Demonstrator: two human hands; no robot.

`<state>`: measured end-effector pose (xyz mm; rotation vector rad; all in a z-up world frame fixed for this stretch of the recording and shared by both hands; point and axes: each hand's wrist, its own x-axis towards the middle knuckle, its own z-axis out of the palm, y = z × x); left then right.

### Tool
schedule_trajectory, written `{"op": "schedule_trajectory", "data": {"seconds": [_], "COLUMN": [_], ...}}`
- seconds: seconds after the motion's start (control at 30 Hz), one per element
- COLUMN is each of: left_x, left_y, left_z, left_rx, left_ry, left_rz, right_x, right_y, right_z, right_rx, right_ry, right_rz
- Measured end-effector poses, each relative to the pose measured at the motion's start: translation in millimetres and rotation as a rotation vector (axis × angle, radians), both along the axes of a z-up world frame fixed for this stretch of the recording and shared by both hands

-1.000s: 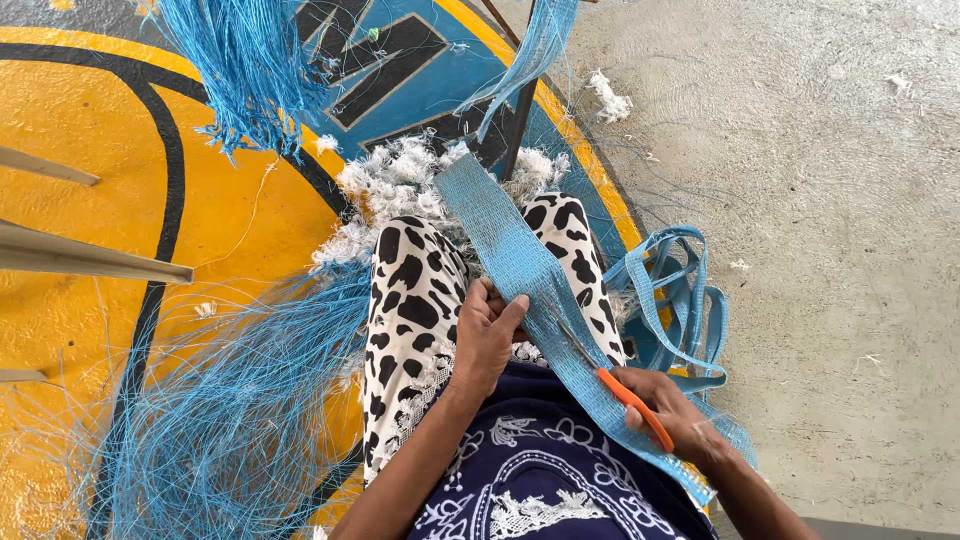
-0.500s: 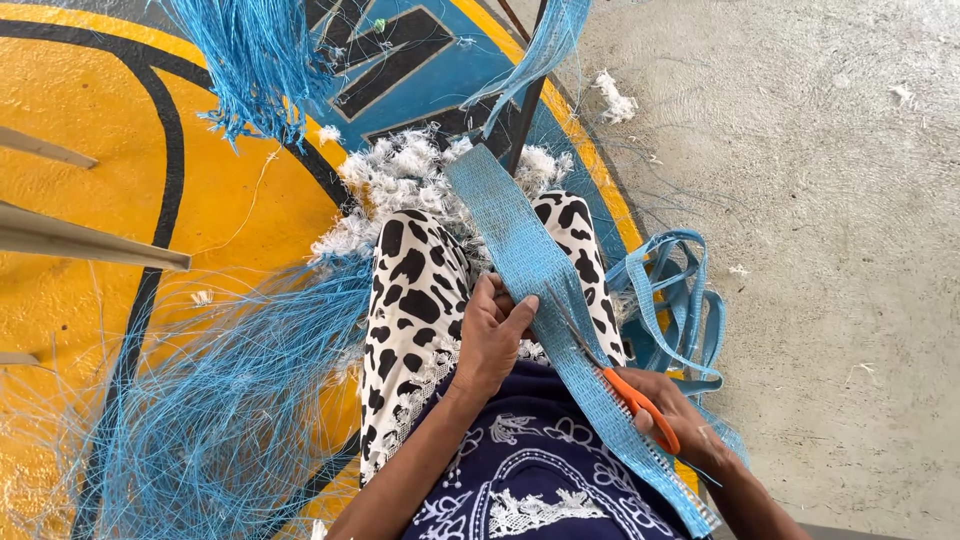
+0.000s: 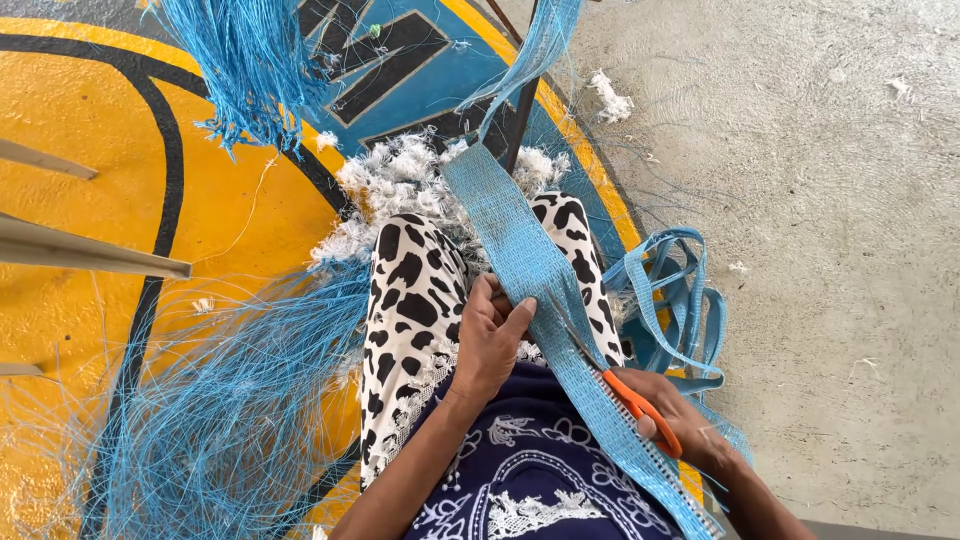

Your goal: Cutting blue plastic mesh strips with scissors.

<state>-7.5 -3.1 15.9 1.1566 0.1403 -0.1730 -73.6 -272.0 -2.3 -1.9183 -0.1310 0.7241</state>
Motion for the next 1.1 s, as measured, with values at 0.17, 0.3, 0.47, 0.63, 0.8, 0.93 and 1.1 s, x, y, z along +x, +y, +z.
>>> {"op": "schedule_trajectory", "data": {"seconds": [0.17,0.3,0.47,0.63,0.8,0.93,1.1], "left_x": [2.6,3.1,1.9,1.5,0.7,4.7,13.9], "left_y": [0.9,1.6,0.6,-0.5,0.1,2.8,4.2], "left_z": [1.3,-1.7,-6.1,-1.2,-0.3,4.6,-3.4], "left_rx": [-0.005,0.023,0.021,0.056,0.009,-0.096,-0.339], "left_ry": [0.005,0.004,-0.041,-0.029,-0.045,0.025,0.245], "left_rz": [-0.001,0.02,0.027,0.013,0.05,0.034,-0.02], "right_x": [2.2,-0.4,5.8,9.4,5.6,8.4,11.5], "right_y": [-0.8,-11.1,4.3,10.5,-3.4,-2.0,7.5], "right_z": [-3.5,-20.0,6.0,9.6,-16.0,-11.4,13.7], "right_rx": [-0.013,0.015,0.049,0.025,0.06,0.046,-0.028], "right_ry": [0.062,0.092,0.105,-0.005,0.096,0.122,0.056], "right_rz": [-0.029,-0.095,-0.114,-0.051,-0.149,-0.154,-0.067]}}
